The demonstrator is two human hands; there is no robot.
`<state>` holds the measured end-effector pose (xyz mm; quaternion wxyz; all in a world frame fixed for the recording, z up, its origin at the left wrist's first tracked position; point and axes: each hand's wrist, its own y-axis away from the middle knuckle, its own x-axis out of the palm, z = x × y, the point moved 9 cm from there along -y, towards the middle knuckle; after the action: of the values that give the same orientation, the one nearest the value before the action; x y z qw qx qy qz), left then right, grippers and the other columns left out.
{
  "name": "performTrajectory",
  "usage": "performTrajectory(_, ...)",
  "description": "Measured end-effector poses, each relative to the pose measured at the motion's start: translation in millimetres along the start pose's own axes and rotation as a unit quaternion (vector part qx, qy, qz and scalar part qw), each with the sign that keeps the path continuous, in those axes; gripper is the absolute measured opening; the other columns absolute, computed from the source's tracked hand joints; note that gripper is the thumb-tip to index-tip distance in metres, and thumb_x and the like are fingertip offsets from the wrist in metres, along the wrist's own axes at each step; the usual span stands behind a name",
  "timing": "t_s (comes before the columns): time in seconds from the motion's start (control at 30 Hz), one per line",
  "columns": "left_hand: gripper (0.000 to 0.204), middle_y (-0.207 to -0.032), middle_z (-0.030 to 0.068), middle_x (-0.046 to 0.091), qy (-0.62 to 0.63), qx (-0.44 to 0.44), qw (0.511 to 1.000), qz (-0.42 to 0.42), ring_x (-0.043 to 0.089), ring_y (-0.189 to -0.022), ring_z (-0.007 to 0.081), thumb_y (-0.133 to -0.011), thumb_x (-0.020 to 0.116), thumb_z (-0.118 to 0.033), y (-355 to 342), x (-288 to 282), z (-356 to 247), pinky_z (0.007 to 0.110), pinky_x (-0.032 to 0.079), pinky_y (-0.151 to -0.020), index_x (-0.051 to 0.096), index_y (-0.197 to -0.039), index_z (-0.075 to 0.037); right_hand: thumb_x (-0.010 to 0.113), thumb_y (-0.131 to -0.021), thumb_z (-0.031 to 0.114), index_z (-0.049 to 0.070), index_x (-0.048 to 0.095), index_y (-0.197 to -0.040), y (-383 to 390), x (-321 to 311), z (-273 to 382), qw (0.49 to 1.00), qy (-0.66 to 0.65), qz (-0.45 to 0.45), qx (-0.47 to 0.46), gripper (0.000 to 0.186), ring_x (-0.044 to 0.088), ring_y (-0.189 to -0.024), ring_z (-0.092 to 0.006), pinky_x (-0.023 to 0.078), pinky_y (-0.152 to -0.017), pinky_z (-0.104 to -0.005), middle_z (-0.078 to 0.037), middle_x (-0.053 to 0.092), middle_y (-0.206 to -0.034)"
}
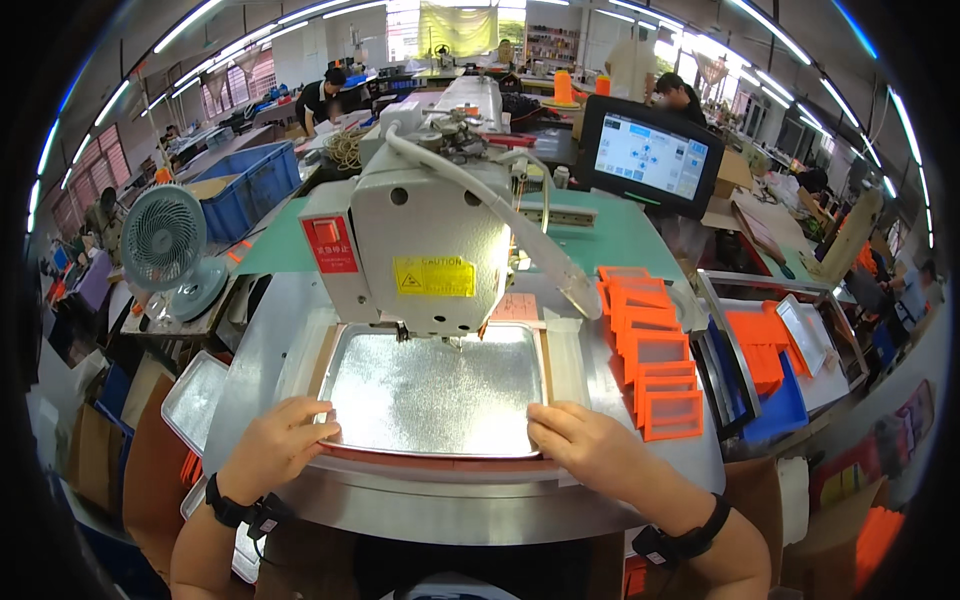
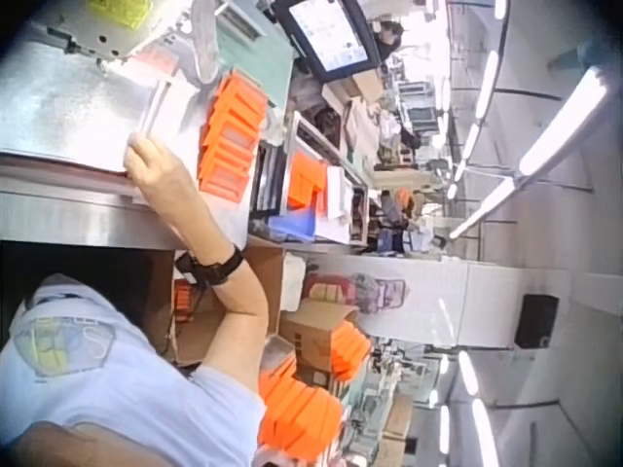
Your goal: Operating an automated industrial sewing machine to attach transparent pockets to orange leather or fabric panels.
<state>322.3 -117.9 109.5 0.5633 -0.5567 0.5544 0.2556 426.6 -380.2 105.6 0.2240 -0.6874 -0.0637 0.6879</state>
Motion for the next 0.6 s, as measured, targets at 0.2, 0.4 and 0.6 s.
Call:
performTrajectory(0.2, 0.019, -0.111, 0.007, 0.064, -0.011, 0.001, 1.0, 0.004, 0.058, -0.119, 0.0335, -0.077, 0.073, -0.005, 0, 1, -1, 0.039, 0.051, -0.095, 0.071, -0.096, -0.009, 0.069, -0.077, 0.005, 0.001, 0.061, -0.104, 0, 0, 3, 0.999, -0.035, 0.021, 0.003, 0.028, 0.062, -0.102, -0.028, 0.054, -0.083, -0.036, -0.013, 0.061, -0.114)
performTrajectory(0.4, 0.015, -0.109, 0.0082, 0.064, 0.009, 0.006, 1.0, 0.007, 0.058, -0.12, 0.0339, -0.082, 0.068, -0.003, 1, 2, 1, 0.041, 0.051, -0.097, 0.071, -0.096, -0.007, 0.07, -0.077, 0.007, 0.002, 0.061, -0.103, -5, -4, 5, 0.999, 0.0, 0.026, -0.017, 0.028, 0.058, -0.109, -0.0294, 0.047, -0.094, -0.0433, -0.011, 0.061, -0.114)
performTrajectory(0.6, 0.013, -0.104, 0.0086, 0.065, 0.012, 0.002, 1.0, 0.024, 0.062, -0.112, 0.0346, -0.081, 0.066, -0.003, -4, 4, -8, 0.039, 0.053, -0.091, 0.07, -0.093, -0.006, 0.074, -0.074, 0.009, 0.001, 0.061, -0.099, -11, 5, 4, 0.996, -0.045, 0.073, 0.004, 0.029, 0.057, -0.109, -0.0301, 0.045, -0.097, -0.0459, -0.01, 0.061, -0.109)
